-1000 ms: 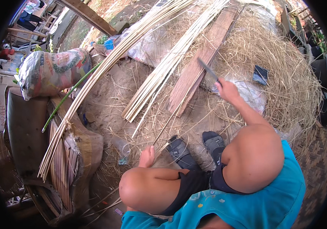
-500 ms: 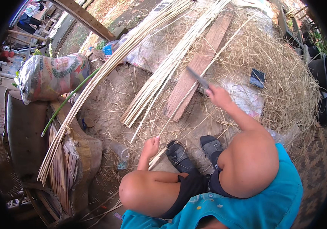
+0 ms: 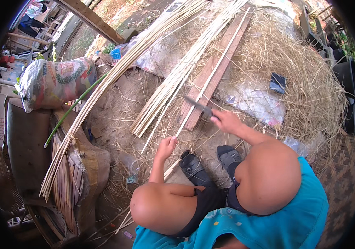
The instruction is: The person sits on the ground and uses a machete to split long bamboo poles into thin strips. They repeatedly position each pole on a wooden board and strike it with the machete to separate the material, then set the strips aside.
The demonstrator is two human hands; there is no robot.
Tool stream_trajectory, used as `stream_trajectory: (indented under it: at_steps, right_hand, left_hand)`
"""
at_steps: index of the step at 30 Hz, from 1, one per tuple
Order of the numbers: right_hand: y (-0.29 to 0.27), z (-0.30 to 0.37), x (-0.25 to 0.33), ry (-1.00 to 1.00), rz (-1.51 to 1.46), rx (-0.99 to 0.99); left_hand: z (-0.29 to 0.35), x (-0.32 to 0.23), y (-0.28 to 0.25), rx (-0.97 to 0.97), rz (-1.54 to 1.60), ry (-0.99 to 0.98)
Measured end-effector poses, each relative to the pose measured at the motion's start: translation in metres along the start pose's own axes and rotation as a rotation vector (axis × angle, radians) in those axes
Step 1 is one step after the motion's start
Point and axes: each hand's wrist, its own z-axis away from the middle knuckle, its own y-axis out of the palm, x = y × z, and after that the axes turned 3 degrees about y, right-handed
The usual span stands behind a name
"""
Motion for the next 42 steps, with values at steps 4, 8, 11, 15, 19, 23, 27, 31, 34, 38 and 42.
stream_trajectory:
  at_steps: [4, 8, 11, 15, 19, 23, 27, 31, 34, 38, 42]
  right_hand:
    - [-0.050, -0.017, -0.050, -0.065, 0.257, 0.115]
    - [-0.070, -0.040, -0.075, 0.343, -0.041, -0.084]
    - [-0.015, 0.013, -0.005, -0.019, -0.014, 0.070]
    - [0.006, 0.017, 0.015, -0.203, 0.077, 0.267]
    - [-0.089, -0.067, -0.129, 0.393, 0.175, -0.226]
    - [-0.033, -0.033, -0.037, 0.136, -0.012, -0.036]
    - [-0.026, 0.003, -0.006, 0.003, 0.066, 0.137]
    - [-0.046, -0.014, -0.067, -0.051, 0.223, 0.103]
    - [-0.030, -0.021, -0.043, 0.034, 0.120, -0.004]
    - [-0.026, -0.011, -0.027, -0.369, 0.140, 0.225]
    - [-0.126, -0.059, -0.186, 0.499, 0.283, -0.271]
  left_hand:
    - [0.014, 0.027, -0.001, 0.098, 0.231, -0.210]
    - [0.035, 0.044, -0.007, 0.007, 0.190, -0.100]
    - [0.018, -0.002, 0.014, -0.131, -0.259, 0.016]
    - [0.055, 0.007, 0.029, -0.304, -0.401, 0.207]
    - [0.094, 0.019, -0.003, -0.111, -0.421, -0.036]
    - [0.053, 0.037, 0.006, -0.153, -0.465, 0.007]
    - [0.015, -0.006, 0.035, -0.147, -0.646, 0.157]
    - [0.031, 0.005, 0.025, -0.072, -0.675, 0.181]
    - [0.016, -0.017, 0.029, -0.177, -0.715, 0.183]
    - [0.056, 0.016, 0.015, -0.178, -0.822, 0.020]
    - [0.102, 0.034, -0.012, -0.166, -0.802, -0.075]
